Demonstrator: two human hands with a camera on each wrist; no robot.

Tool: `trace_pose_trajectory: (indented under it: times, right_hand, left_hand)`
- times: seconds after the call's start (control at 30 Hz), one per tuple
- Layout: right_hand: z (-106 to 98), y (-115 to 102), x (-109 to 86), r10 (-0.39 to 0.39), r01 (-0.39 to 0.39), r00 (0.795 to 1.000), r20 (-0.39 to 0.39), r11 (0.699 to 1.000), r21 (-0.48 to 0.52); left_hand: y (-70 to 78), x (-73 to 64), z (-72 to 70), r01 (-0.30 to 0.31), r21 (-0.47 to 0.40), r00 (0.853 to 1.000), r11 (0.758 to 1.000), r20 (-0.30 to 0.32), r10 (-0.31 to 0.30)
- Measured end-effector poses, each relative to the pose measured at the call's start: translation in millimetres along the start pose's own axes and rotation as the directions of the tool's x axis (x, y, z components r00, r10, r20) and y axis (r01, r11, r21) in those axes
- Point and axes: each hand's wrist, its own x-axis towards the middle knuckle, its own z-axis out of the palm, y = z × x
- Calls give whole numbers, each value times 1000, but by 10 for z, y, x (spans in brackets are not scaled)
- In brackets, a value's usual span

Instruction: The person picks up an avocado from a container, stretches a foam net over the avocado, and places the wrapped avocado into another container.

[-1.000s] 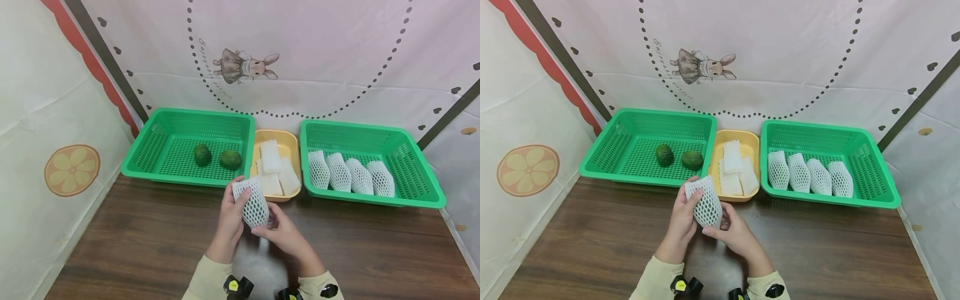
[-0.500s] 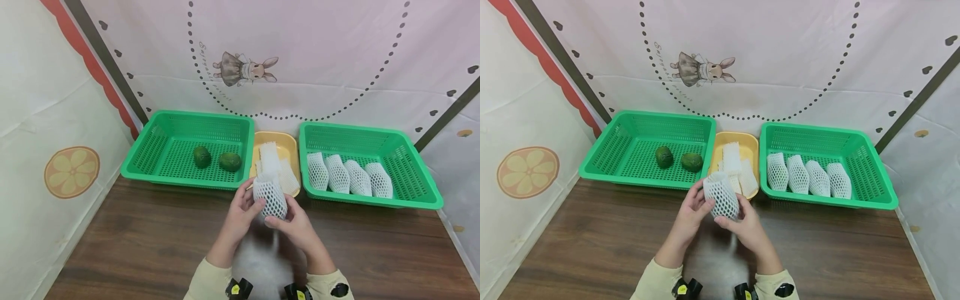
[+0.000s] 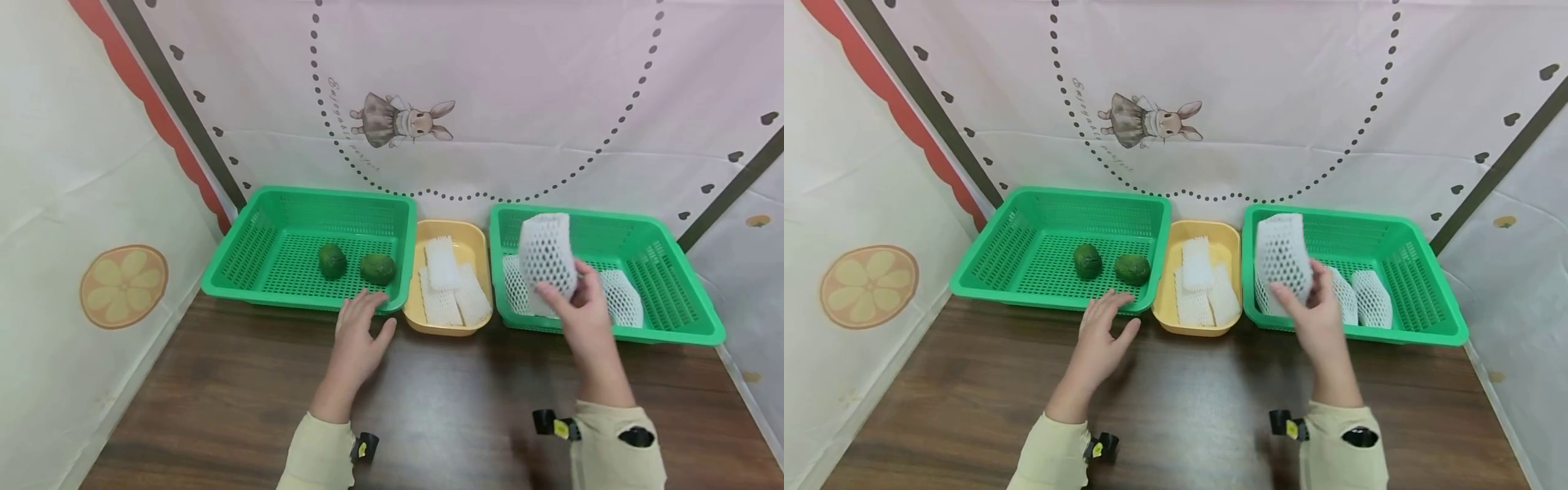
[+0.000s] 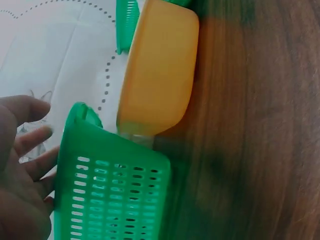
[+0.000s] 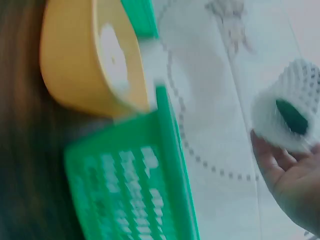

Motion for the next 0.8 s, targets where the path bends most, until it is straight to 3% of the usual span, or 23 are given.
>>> trace_pose_trajectory:
  times: [0.1,0.2,0.33,0.7,0.8]
  right_hand:
    - [-174,11,153,6,-9,995,-96,999,-33]
    - [-296,70,289,48,-83,986,-161,972,-219]
    - [-337,211,415,111,-185,976,-190,881,-435]
    - [-249,572,536,169,-264,964,-204,657,-706]
    - [-250,572,542,191,-254,967,-171,626,-738]
  left_hand:
    - [-38,0,48,-35,28,999,999,3,35]
    - [-40,2,78,-45,50,999,998,-24,46]
    - [-34,5,81,-45,101,998,994,-29,49]
    - [-47,-10,88,-35,136,999,990,5,34]
    - [-52,-9,89,-39,136,999,990,1,40]
